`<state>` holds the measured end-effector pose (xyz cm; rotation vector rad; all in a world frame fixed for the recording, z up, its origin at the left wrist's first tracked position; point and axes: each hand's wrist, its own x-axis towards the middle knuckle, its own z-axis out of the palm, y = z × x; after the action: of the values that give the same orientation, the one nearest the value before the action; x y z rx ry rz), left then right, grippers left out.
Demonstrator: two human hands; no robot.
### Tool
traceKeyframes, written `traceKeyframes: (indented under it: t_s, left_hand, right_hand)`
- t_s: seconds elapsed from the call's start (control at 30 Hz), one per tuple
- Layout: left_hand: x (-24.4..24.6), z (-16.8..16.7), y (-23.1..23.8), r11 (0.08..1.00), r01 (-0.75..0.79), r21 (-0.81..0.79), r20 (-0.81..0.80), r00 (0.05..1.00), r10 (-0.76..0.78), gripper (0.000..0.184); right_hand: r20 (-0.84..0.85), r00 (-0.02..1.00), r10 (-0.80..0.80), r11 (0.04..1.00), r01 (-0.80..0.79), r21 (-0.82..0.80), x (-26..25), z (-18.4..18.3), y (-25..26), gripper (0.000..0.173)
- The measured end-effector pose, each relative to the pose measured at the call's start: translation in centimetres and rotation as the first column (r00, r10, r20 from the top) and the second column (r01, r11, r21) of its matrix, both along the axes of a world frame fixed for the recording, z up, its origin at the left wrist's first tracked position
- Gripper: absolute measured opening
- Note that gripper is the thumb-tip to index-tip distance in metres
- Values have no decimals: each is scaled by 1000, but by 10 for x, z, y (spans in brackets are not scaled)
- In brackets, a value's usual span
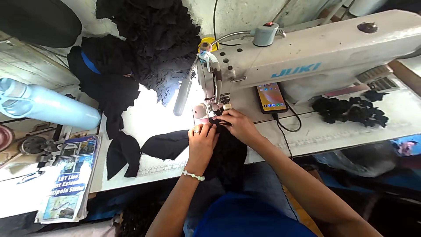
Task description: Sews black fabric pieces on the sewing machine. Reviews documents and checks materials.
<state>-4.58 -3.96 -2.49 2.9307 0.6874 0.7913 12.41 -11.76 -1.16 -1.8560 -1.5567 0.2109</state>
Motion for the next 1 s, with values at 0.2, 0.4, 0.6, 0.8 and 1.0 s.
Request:
traceKeyframes:
  t_s: [0.2, 0.4, 0.6, 0.8, 1.0]
  left_hand:
    - [0, -1, 2, 999, 4, 34, -18, 1000, -4, 26]
    - [6, 4, 14, 998, -27, -51, -46, 999, 24, 26]
    - [17, 1, 35, 990, 20, -140, -10, 1000, -21, 24]
    - [21, 1, 41, 981, 21, -193, 4, 1000, -21, 25]
    - [22, -2, 39, 985, 15, -173, 16, 1000, -13, 25]
  right_hand:
    - [-9, 1000, -25, 1000, 25, 5, -1, -1, 4, 21]
    - [3, 998, -68, 996, 68, -53, 5, 6, 18, 17]
    - [0, 989, -146, 984, 145, -99, 9, 16, 33, 21]
    - [-18, 987, -163, 979, 159, -129, 12, 22, 37, 17]
    - [-7, 989, -145, 980, 145, 139, 13, 4, 33, 13]
